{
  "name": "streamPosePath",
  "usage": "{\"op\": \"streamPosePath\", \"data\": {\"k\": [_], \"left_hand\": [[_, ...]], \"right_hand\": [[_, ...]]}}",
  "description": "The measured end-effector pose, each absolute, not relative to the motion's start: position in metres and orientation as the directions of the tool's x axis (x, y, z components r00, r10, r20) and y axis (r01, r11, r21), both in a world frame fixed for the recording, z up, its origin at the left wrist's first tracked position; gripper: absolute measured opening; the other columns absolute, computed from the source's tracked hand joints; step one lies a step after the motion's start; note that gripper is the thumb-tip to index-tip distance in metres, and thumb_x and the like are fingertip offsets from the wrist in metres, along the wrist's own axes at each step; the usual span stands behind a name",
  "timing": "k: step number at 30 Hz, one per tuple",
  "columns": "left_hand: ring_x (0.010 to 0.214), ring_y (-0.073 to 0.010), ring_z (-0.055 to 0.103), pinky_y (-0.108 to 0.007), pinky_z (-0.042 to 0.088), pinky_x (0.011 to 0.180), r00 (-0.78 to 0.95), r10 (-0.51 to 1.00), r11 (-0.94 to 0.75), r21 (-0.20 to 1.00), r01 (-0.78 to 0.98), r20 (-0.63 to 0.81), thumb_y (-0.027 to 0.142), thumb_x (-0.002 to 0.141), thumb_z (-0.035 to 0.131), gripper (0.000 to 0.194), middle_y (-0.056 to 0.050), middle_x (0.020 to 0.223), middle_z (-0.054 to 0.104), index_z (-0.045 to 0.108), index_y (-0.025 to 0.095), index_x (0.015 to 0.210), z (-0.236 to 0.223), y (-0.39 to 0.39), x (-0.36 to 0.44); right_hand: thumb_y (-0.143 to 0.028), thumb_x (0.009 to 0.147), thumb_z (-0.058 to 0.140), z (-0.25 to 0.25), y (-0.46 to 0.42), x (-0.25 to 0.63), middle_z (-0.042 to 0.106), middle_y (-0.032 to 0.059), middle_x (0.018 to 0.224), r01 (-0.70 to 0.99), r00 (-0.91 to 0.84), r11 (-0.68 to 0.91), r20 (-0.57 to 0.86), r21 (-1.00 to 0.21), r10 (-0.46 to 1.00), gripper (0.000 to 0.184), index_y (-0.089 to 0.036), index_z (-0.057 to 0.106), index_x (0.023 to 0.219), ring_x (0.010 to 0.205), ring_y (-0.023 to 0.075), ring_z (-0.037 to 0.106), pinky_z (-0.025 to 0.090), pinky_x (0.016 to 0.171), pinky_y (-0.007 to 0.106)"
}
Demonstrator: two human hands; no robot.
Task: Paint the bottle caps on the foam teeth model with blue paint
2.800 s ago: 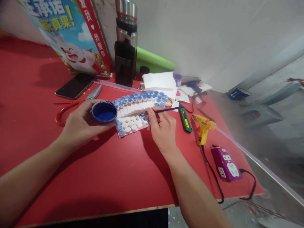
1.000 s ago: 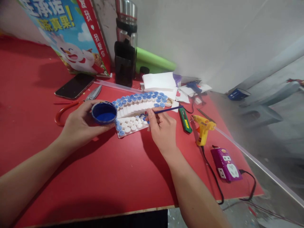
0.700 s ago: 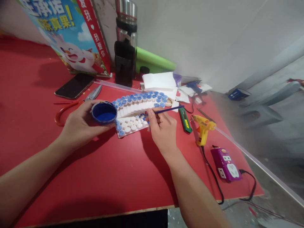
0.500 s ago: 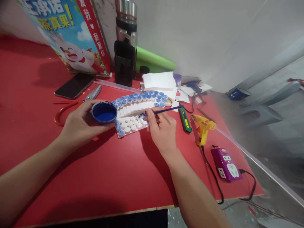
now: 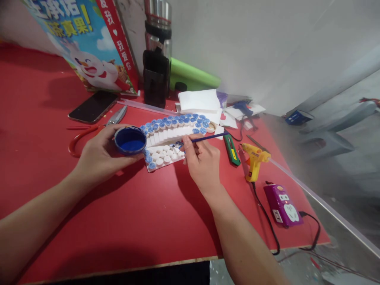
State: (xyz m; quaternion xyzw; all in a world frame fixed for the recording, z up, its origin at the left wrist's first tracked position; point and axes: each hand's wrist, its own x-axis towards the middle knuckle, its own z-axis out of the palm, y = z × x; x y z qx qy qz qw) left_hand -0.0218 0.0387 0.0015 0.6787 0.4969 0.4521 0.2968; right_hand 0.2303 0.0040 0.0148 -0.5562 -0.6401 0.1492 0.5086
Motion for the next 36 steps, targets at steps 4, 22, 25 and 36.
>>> {"op": "streamPosePath", "data": {"k": [4, 22, 25, 36], "left_hand": [[0.11, -0.0331, 0.073, -0.049, 0.059, 0.101, 0.1, 0.946, -0.322, 0.855, 0.407, 0.309, 0.041, 0.07, 0.089, 0.057, -0.008, 0.119, 0.077, 0.068, 0.024, 0.12, 0.0013, 0.039, -0.0223], [0.111, -0.033, 0.073, -0.049, 0.058, 0.1, 0.104, 0.947, -0.321, 0.856, 0.406, 0.305, 0.04, 0.069, 0.089, 0.058, -0.008, 0.12, 0.077, 0.069, 0.022, 0.121, 0.0009, 0.0389, -0.0222], [0.111, -0.0337, 0.073, -0.05, 0.058, 0.099, 0.093, 0.946, -0.321, 0.851, 0.416, 0.311, 0.04, 0.069, 0.089, 0.057, -0.008, 0.119, 0.077, 0.069, 0.023, 0.12, 0.0011, 0.0385, -0.0222], [0.11, -0.0336, 0.073, -0.049, 0.058, 0.099, 0.098, 0.944, -0.327, 0.857, 0.399, 0.315, 0.04, 0.069, 0.089, 0.059, -0.008, 0.118, 0.077, 0.069, 0.021, 0.12, 0.0003, 0.0391, -0.0218]], "right_hand": [[-0.052, 0.107, 0.063, 0.0164, 0.0047, 0.2314, 0.077, -0.0005, 0.072, 0.561, 0.141, 0.332, 0.483, -0.758, 0.864, 0.034, -0.022, 0.068, 0.092, 0.044, 0.0127, 0.064, 0.05, 0.048, 0.028], [-0.047, 0.107, 0.063, 0.0167, 0.0047, 0.231, 0.076, -0.0016, 0.071, 0.57, 0.141, 0.347, 0.504, -0.745, 0.852, 0.029, -0.022, 0.068, 0.092, 0.044, 0.0122, 0.064, 0.05, 0.047, 0.027], [-0.043, 0.107, 0.064, 0.0161, 0.0045, 0.231, 0.077, -0.0015, 0.071, 0.559, 0.133, 0.355, 0.504, -0.749, 0.854, 0.026, -0.022, 0.068, 0.093, 0.043, 0.0122, 0.064, 0.048, 0.046, 0.027], [-0.048, 0.107, 0.063, 0.0158, 0.0031, 0.2302, 0.076, -0.0012, 0.072, 0.558, 0.135, 0.352, 0.5, -0.751, 0.855, 0.029, -0.023, 0.069, 0.094, 0.044, 0.0129, 0.065, 0.049, 0.046, 0.028]]}}
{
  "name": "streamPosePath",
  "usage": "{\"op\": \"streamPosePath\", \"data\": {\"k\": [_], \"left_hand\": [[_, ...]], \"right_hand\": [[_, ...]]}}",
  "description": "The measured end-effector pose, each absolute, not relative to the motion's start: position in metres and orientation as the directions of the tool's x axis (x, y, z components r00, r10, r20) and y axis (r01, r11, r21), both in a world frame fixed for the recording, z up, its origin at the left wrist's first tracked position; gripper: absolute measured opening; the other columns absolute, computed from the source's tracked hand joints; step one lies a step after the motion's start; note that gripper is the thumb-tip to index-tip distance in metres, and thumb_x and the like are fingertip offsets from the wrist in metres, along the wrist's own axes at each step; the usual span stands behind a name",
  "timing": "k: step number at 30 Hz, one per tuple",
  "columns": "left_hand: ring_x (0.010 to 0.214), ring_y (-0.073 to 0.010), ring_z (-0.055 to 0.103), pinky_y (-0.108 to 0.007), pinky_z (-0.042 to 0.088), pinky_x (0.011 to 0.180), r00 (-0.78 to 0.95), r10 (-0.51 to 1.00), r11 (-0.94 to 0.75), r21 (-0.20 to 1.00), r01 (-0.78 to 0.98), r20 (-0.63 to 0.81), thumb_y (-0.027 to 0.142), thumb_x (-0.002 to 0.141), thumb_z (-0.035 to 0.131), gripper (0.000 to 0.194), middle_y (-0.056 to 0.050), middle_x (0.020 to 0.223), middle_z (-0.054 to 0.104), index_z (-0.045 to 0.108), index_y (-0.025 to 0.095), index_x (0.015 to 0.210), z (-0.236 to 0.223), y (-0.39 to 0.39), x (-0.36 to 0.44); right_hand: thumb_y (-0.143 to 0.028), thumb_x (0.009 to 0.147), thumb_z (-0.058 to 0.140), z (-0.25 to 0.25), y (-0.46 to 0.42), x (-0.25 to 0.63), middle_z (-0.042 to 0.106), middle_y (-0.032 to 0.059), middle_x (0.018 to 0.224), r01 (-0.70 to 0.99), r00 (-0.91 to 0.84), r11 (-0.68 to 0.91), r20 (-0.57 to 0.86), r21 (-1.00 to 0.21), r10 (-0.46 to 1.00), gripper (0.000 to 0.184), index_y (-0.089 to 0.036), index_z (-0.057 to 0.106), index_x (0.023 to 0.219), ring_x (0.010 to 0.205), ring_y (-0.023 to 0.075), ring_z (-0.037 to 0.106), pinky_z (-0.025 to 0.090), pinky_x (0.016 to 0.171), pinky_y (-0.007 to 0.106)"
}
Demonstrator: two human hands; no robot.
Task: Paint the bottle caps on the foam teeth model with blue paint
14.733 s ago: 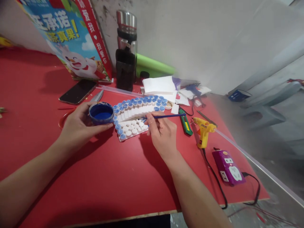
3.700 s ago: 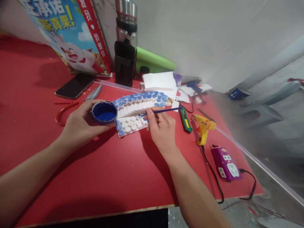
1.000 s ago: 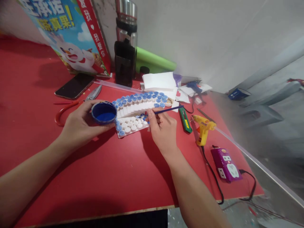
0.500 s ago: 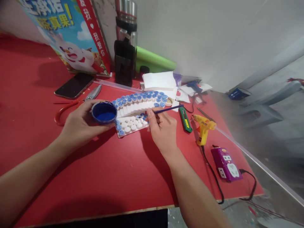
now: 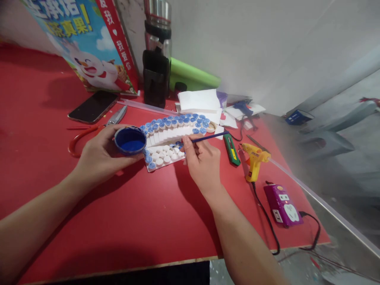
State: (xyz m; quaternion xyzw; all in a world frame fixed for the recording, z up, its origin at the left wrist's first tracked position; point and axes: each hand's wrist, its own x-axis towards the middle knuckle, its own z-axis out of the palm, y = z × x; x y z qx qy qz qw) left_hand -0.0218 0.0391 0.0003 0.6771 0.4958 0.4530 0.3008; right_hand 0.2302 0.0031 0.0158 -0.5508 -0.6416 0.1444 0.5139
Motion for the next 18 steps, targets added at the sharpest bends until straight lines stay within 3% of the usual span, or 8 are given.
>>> {"op": "streamPosePath", "data": {"k": [18], "left_hand": [[0.112, -0.033, 0.073, -0.05, 0.058, 0.102, 0.1, 0.947, -0.318, 0.856, 0.407, 0.304, 0.04, 0.069, 0.089, 0.057, -0.008, 0.12, 0.077, 0.068, 0.024, 0.12, 0.0016, 0.0381, -0.0219]], "right_hand": [[-0.045, 0.108, 0.062, 0.0158, 0.0029, 0.2279, 0.077, -0.0015, 0.074, 0.58, 0.099, 0.358, 0.499, -0.732, 0.861, 0.026, -0.022, 0.069, 0.098, 0.046, 0.0112, 0.066, 0.049, 0.052, 0.027]]}}
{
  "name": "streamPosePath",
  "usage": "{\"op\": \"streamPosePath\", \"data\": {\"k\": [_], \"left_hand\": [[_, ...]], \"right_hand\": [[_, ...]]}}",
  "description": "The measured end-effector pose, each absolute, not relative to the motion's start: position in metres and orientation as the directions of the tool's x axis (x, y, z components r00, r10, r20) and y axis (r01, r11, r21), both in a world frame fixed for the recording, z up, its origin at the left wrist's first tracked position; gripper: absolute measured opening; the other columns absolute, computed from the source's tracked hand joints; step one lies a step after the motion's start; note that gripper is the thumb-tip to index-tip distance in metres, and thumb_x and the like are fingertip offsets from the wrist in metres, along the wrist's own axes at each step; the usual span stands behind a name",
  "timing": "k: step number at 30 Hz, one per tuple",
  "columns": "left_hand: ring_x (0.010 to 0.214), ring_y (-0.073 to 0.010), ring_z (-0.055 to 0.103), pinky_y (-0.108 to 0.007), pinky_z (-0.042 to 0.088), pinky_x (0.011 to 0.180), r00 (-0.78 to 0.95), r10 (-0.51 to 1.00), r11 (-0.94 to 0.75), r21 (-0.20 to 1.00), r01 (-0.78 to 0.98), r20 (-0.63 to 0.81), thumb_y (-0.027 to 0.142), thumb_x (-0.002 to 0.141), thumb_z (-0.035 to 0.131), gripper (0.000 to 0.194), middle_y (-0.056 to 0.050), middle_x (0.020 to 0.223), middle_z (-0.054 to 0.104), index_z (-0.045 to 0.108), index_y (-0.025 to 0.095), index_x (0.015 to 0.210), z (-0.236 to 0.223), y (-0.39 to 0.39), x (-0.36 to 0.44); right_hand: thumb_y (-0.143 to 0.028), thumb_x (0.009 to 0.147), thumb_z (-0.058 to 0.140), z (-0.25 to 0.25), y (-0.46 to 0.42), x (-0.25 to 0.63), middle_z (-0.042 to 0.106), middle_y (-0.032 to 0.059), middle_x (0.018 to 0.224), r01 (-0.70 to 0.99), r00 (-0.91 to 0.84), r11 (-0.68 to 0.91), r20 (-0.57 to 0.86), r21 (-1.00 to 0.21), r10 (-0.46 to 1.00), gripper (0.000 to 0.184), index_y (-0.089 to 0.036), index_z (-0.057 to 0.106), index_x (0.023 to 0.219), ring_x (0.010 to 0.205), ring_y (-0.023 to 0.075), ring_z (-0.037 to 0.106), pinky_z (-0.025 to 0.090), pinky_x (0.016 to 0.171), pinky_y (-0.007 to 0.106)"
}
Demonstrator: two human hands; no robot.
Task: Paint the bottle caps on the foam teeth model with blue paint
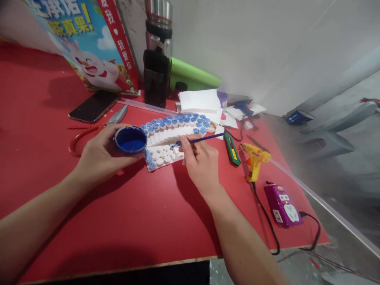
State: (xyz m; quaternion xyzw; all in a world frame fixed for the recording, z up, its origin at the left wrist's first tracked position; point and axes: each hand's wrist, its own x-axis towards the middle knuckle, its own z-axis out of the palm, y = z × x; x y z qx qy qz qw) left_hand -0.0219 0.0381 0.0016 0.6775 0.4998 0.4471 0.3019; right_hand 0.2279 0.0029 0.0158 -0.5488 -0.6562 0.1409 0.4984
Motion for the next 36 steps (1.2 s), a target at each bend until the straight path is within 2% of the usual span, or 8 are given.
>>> {"op": "streamPosePath", "data": {"k": [6, 14, 27, 36], "left_hand": [[0.113, -0.0332, 0.072, -0.052, 0.058, 0.105, 0.095, 0.95, -0.31, 0.856, 0.413, 0.298, 0.041, 0.07, 0.089, 0.056, -0.008, 0.12, 0.077, 0.068, 0.025, 0.119, 0.0023, 0.038, -0.0215], [0.112, -0.0338, 0.072, -0.053, 0.057, 0.104, 0.103, 0.947, -0.319, 0.854, 0.411, 0.304, 0.04, 0.07, 0.089, 0.056, -0.008, 0.12, 0.076, 0.068, 0.024, 0.12, 0.0007, 0.0383, -0.0219], [0.112, -0.0325, 0.072, -0.052, 0.057, 0.104, 0.104, 0.946, -0.321, 0.856, 0.405, 0.306, 0.039, 0.071, 0.088, 0.055, -0.009, 0.12, 0.076, 0.068, 0.024, 0.119, 0.0023, 0.0378, -0.0217], [0.113, -0.0339, 0.072, -0.051, 0.058, 0.103, 0.102, 0.947, -0.318, 0.854, 0.412, 0.304, 0.045, 0.069, 0.09, 0.059, -0.008, 0.12, 0.077, 0.068, 0.025, 0.119, 0.0021, 0.0389, -0.022]], "right_hand": [[-0.049, 0.109, 0.061, 0.0165, 0.0022, 0.228, 0.077, -0.0012, 0.074, 0.599, 0.107, 0.344, 0.498, -0.723, 0.861, 0.029, -0.023, 0.068, 0.097, 0.047, 0.0123, 0.066, 0.05, 0.052, 0.028], [-0.043, 0.109, 0.062, 0.0135, 0.0045, 0.2267, 0.077, -0.0011, 0.078, 0.553, 0.097, 0.361, 0.489, -0.751, 0.867, 0.024, -0.023, 0.067, 0.098, 0.047, 0.0115, 0.066, 0.05, 0.052, 0.028], [-0.045, 0.11, 0.06, 0.0145, 0.0049, 0.2275, 0.078, -0.0004, 0.078, 0.569, 0.095, 0.356, 0.49, -0.741, 0.866, 0.027, -0.022, 0.067, 0.096, 0.048, 0.0116, 0.066, 0.05, 0.053, 0.028], [-0.047, 0.109, 0.061, 0.0161, 0.0034, 0.2272, 0.077, -0.0009, 0.076, 0.58, 0.104, 0.343, 0.484, -0.739, 0.869, 0.028, -0.023, 0.068, 0.096, 0.047, 0.0118, 0.066, 0.05, 0.052, 0.027]]}}
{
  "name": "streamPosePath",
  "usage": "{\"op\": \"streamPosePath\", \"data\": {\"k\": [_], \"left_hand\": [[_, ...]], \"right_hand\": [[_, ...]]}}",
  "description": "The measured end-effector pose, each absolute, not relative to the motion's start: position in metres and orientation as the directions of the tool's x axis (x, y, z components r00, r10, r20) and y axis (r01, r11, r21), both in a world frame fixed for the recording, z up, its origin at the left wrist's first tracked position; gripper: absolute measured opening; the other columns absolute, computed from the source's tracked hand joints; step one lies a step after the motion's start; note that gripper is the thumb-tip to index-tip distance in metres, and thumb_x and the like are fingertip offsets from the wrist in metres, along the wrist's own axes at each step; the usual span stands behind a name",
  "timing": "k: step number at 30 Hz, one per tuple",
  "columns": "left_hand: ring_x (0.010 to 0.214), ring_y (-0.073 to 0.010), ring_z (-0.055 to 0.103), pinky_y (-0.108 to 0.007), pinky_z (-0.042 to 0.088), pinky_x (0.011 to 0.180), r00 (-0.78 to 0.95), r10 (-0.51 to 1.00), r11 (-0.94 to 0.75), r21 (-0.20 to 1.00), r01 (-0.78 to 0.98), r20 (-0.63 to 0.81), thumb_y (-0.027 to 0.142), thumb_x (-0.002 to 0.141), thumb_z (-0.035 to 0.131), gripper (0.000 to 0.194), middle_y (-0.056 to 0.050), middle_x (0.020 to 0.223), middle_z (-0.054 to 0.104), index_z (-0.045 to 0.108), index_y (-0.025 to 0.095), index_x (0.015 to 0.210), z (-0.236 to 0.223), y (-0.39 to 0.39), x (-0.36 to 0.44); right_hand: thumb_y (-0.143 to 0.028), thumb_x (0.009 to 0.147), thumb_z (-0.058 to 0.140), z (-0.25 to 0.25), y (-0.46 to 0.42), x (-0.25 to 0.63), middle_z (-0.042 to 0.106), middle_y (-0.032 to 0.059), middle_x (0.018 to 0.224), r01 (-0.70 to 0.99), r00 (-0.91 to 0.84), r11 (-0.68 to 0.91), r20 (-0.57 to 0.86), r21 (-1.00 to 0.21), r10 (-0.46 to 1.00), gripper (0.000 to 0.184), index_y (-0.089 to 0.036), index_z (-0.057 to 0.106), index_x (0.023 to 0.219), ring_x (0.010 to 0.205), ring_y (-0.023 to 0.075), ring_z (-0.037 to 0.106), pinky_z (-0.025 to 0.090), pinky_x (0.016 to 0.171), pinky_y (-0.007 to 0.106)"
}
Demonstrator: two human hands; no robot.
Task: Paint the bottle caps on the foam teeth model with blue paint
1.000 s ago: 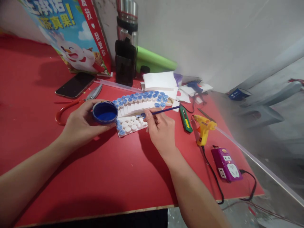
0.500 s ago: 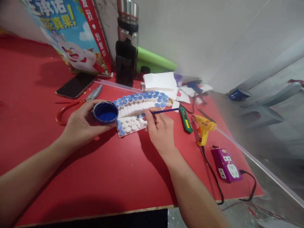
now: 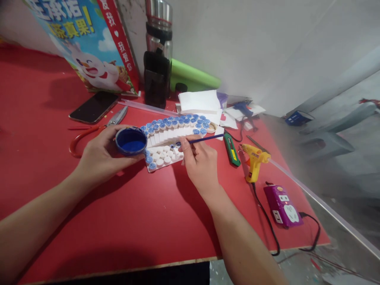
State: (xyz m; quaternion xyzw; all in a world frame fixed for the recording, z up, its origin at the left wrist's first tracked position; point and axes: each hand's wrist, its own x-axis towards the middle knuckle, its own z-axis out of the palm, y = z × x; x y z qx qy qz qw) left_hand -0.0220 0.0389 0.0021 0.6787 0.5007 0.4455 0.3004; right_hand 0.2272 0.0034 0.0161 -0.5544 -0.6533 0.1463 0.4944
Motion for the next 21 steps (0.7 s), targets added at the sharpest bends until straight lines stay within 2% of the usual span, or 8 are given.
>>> {"op": "streamPosePath", "data": {"k": [4, 16, 21], "left_hand": [[0.111, -0.035, 0.073, -0.053, 0.058, 0.102, 0.09, 0.955, -0.294, 0.855, 0.426, 0.284, 0.045, 0.068, 0.09, 0.059, -0.008, 0.119, 0.077, 0.068, 0.024, 0.119, 0.0029, 0.0387, -0.0216], [0.114, -0.0346, 0.072, -0.053, 0.058, 0.104, 0.09, 0.953, -0.3, 0.851, 0.43, 0.291, 0.045, 0.068, 0.09, 0.059, -0.008, 0.121, 0.077, 0.067, 0.025, 0.119, 0.0034, 0.0388, -0.0222], [0.116, -0.0365, 0.072, -0.055, 0.056, 0.107, 0.09, 0.954, -0.298, 0.856, 0.423, 0.287, 0.044, 0.069, 0.089, 0.061, -0.009, 0.124, 0.076, 0.068, 0.024, 0.122, 0.0023, 0.0392, -0.0225]], "right_hand": [[-0.043, 0.11, 0.06, 0.0154, 0.0039, 0.2278, 0.078, -0.0009, 0.078, 0.574, 0.114, 0.349, 0.495, -0.741, 0.862, 0.024, -0.023, 0.068, 0.097, 0.048, 0.0117, 0.066, 0.049, 0.051, 0.027], [-0.052, 0.109, 0.059, 0.0135, 0.0067, 0.2308, 0.078, -0.0007, 0.077, 0.576, 0.113, 0.338, 0.482, -0.744, 0.869, 0.031, -0.024, 0.067, 0.097, 0.047, 0.0127, 0.066, 0.051, 0.051, 0.028], [-0.047, 0.108, 0.061, 0.015, 0.0067, 0.2325, 0.077, -0.0009, 0.075, 0.57, 0.123, 0.338, 0.485, -0.749, 0.866, 0.028, -0.023, 0.067, 0.095, 0.046, 0.0127, 0.065, 0.049, 0.049, 0.029]]}}
